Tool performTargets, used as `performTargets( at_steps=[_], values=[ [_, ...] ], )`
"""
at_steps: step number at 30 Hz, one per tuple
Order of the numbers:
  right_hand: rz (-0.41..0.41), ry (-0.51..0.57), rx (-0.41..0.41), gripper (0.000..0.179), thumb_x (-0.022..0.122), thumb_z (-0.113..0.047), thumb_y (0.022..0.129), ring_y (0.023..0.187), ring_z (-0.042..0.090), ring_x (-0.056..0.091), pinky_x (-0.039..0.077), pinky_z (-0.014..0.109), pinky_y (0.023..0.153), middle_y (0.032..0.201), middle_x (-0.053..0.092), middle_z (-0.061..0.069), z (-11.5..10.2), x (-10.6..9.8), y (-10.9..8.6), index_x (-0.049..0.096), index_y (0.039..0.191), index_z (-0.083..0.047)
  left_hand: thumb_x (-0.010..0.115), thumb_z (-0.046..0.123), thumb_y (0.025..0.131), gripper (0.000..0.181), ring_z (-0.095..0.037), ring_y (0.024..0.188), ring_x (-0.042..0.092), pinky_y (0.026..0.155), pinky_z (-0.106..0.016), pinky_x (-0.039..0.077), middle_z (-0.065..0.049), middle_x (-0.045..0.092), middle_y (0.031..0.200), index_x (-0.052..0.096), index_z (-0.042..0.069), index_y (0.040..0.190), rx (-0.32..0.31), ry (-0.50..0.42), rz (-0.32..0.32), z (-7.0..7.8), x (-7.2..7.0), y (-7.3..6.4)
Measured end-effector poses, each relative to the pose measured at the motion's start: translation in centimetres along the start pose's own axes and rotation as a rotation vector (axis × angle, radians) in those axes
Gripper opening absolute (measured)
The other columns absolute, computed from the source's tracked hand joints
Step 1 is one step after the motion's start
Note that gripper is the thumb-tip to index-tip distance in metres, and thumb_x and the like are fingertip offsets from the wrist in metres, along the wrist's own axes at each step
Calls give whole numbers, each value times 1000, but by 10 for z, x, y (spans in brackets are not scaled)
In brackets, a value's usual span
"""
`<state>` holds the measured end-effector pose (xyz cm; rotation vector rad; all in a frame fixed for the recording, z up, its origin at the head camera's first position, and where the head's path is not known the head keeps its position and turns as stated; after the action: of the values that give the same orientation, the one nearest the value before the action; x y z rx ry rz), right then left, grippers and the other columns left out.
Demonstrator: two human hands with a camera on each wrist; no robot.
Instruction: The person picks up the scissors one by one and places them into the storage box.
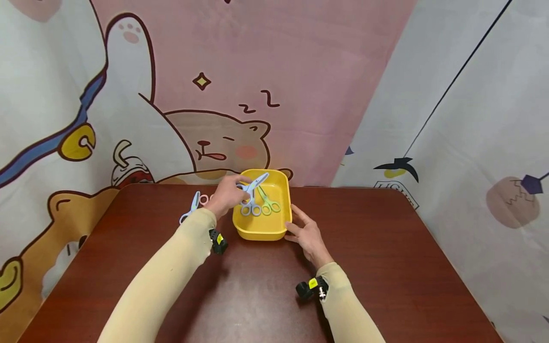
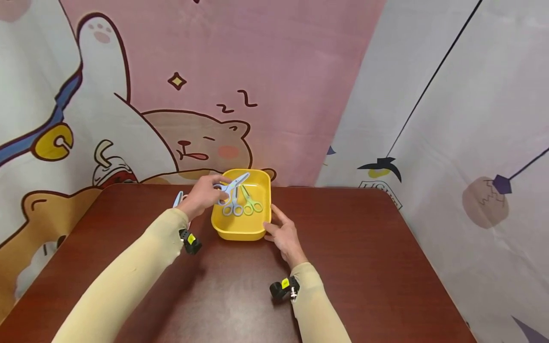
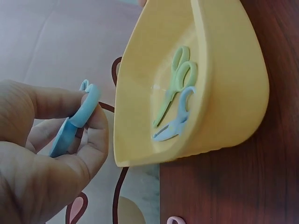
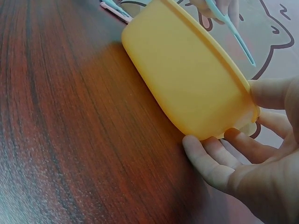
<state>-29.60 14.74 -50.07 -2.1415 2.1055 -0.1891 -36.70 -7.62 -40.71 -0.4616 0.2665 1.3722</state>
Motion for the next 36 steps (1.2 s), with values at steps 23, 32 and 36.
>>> performTargets(
  at_steps=[23,32,36],
  values=[
    [7,4,-4,65,63,-4,101,117,38,66,58,52,93,155,45,22,0,-1,-1,40,160,-19,67,-6,87,48,-23,83,59,70,-30,53,-19,62,117,67,6,133,-24,46,1,8,20,16],
    [0,5,-16,66,63,-3,101,117,37,67,59,50,91,155,44,24,0,-1,-2,39,161,-17,68,-4,88,48,-28,95,59,90,-47,56,-20,60,124,66,8,134,-75,21,3,2,26,18],
    [6,8,-14,66,63,-2,101,117,37,67,58,51,91,154,45,24,-1,-1,-3,40,160,-18,68,-5,86,49,-28,95,58,88,-45,55,-19,60,123,67,8,133,-77,12,3,1,29,21]
  ],
)
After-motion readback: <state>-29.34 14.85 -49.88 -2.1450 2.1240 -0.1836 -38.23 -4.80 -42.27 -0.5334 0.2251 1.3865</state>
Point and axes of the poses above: each hand's wrist, its own y-axis towards the middle knuckle, its own x-axis out of the palm, z = x × y, the point moved 9 cm from there along y, towards the middle knuckle
